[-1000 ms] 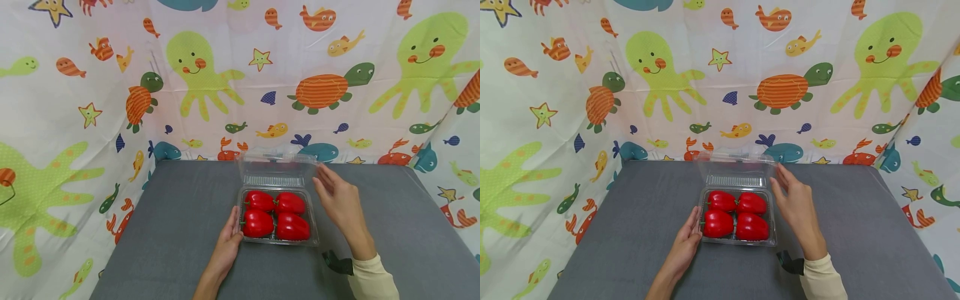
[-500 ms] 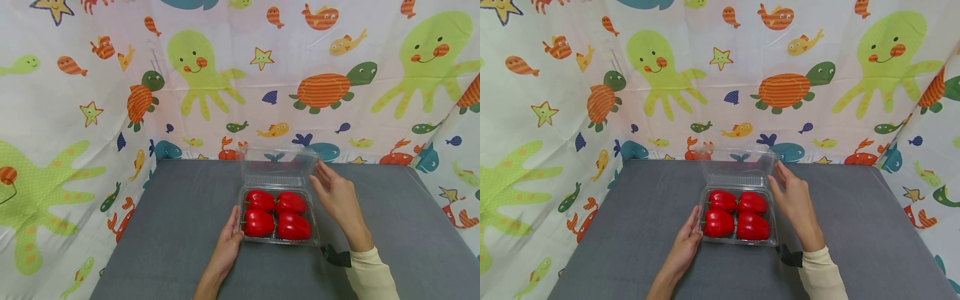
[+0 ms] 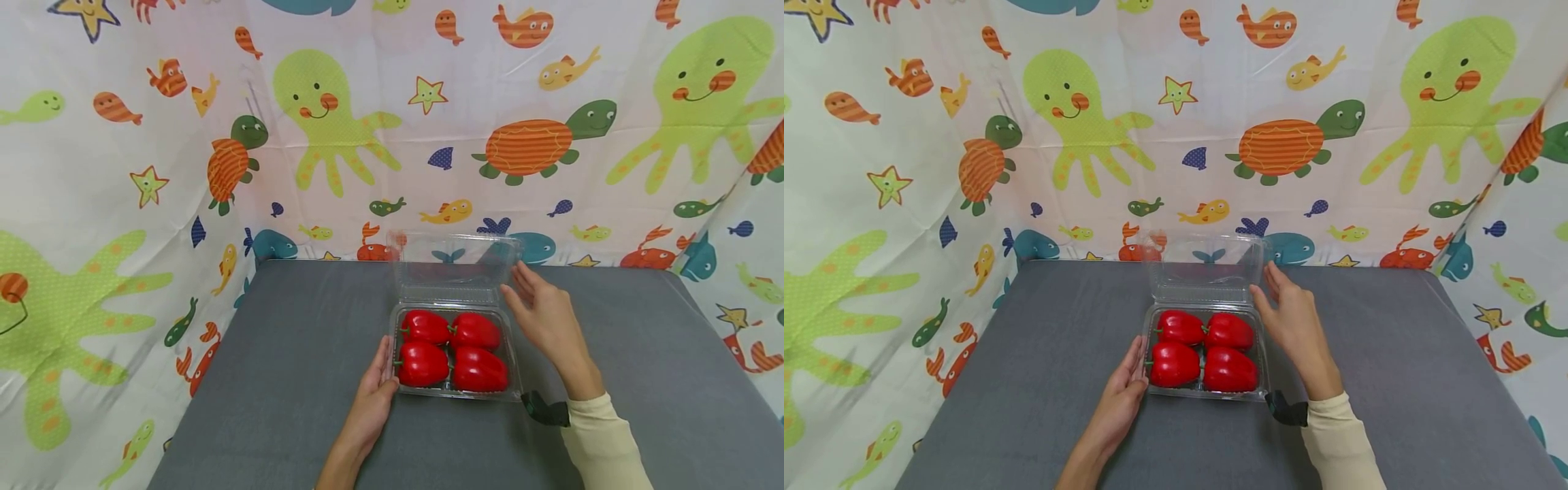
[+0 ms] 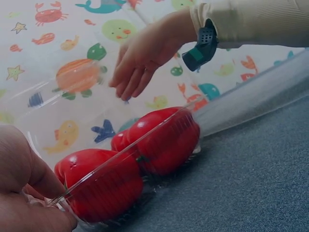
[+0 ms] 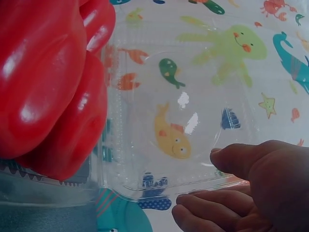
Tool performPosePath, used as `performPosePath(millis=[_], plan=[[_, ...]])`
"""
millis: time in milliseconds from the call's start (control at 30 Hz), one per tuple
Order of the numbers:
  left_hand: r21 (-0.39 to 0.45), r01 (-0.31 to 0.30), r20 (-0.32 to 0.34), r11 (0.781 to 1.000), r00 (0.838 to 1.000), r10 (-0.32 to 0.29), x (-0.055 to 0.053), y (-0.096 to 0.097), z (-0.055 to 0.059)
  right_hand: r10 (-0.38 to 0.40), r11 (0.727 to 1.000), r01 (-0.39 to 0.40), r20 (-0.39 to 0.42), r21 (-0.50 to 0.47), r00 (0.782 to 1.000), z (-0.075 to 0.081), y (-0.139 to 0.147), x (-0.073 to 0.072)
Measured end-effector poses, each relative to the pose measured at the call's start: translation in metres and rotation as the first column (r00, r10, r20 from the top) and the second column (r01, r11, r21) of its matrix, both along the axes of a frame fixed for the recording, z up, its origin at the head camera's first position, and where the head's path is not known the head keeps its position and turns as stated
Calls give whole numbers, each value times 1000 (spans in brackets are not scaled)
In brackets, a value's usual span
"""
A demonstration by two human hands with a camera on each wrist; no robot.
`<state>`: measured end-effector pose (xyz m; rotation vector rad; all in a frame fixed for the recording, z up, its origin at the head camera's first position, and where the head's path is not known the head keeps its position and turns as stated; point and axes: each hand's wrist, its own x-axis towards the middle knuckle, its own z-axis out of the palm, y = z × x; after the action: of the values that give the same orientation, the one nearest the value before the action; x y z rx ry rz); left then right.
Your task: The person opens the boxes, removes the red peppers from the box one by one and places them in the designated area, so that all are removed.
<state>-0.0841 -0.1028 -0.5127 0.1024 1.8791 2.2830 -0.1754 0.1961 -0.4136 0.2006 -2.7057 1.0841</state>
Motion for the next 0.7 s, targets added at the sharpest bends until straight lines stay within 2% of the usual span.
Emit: performPosePath(millis=[433,700], plan=[[6,-4,-4,1000,1000,4,-1,1,-2,27,999,-29,77,17,997,-11,2,-11],[-1,-9,-1,1000,1000,9,0,0,-1,52,998,-58,159,39,986,-16,2,-14]])
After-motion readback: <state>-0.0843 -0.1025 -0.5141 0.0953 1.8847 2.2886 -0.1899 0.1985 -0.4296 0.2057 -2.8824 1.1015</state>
